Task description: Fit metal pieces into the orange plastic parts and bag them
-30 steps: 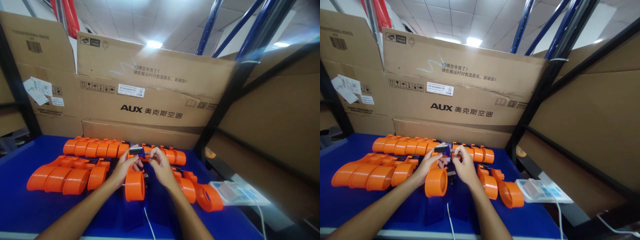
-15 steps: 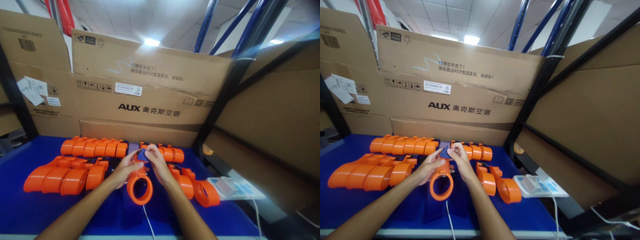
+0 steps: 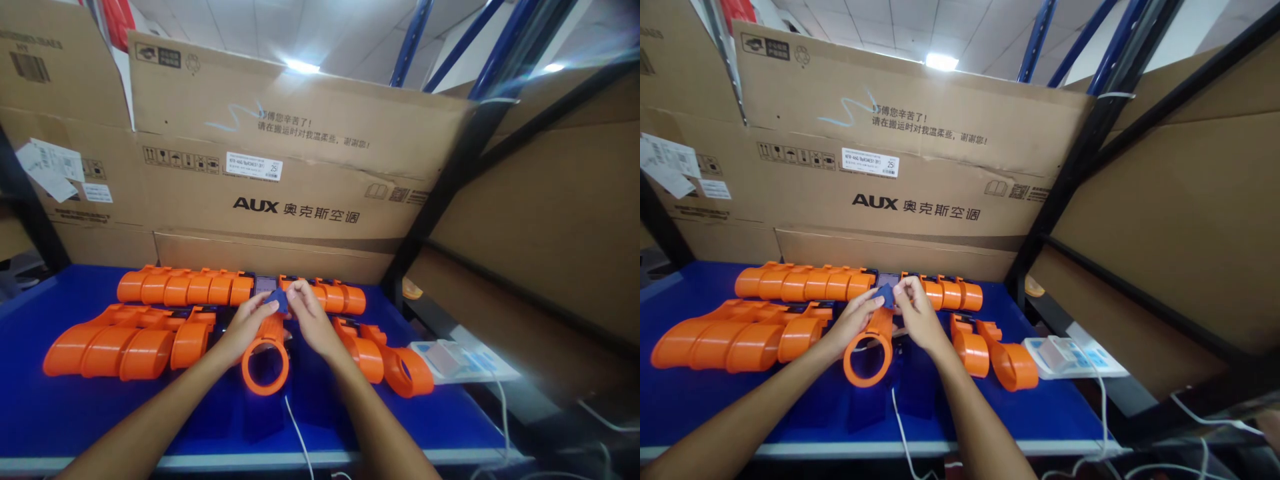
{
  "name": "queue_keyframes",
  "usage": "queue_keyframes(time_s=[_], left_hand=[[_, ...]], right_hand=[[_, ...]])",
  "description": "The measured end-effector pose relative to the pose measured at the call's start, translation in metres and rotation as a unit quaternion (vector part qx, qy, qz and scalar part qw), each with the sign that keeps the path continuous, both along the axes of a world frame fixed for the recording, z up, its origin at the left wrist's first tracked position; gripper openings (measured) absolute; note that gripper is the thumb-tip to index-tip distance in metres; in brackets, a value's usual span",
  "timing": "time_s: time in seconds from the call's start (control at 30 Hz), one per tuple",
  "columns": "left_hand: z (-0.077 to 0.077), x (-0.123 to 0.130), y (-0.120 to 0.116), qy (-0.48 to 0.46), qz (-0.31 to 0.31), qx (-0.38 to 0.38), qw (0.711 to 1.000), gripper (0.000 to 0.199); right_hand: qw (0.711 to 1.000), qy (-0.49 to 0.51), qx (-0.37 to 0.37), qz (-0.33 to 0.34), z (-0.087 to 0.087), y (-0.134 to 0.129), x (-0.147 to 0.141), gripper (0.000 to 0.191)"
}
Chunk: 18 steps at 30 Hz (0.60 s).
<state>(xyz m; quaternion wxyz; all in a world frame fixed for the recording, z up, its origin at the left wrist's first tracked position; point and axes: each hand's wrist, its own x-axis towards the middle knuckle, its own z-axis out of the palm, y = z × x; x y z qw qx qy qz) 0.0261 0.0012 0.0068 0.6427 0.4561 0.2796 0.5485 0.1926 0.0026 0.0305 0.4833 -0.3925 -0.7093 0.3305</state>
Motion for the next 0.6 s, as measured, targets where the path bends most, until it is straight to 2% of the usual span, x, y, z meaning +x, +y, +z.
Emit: queue_keyframes(time_s=[0.1,0.17,0.23,0.3,0.37,0.47,0.53,0.6], left_hand=[[0.000,0.000,-0.003,-0.007,-0.022,-0.023,0.999,0.053],[0.002,-0.001,-0.005,-0.009,-0.023,-0.026,0.999,0.053],[0.004,-0.001,-0.006,-0.012,-0.017,-0.027,0.999,0.052],[0.004,-0.002,-0.007,-0.012,-0.013,-0.029,0.999,0.052],[0.004,-0.001,-0.007,-0.008,-0.014,-0.031,0.999,0.052],[0.003,-0.001,-0.007,-0.004,-0.016,-0.025,1.000,0.052],[0.002,0.000,-0.007,0.000,-0.017,-0.018,1.000,0.053],[0.002,-0.001,-0.007,0.005,-0.019,-0.013,1.000,0.054]], right_hand=[[0.987,-0.139,0.044,-0.073,0.006,-0.001,0.012,0.026],[0.954,-0.269,0.050,-0.121,0.008,-0.005,0.019,0.015],[0.916,-0.379,0.034,-0.125,0.009,-0.011,0.024,0.007],[0.891,-0.446,0.013,-0.084,0.009,-0.016,0.026,0.011],[0.871,-0.490,-0.005,-0.043,0.010,-0.020,0.027,0.022],[0.848,-0.529,-0.020,-0.018,0.011,-0.023,0.026,0.031],[0.852,-0.524,-0.012,-0.013,0.011,-0.022,0.027,0.031],[0.868,-0.497,0.008,-0.014,0.012,-0.021,0.029,0.030]])
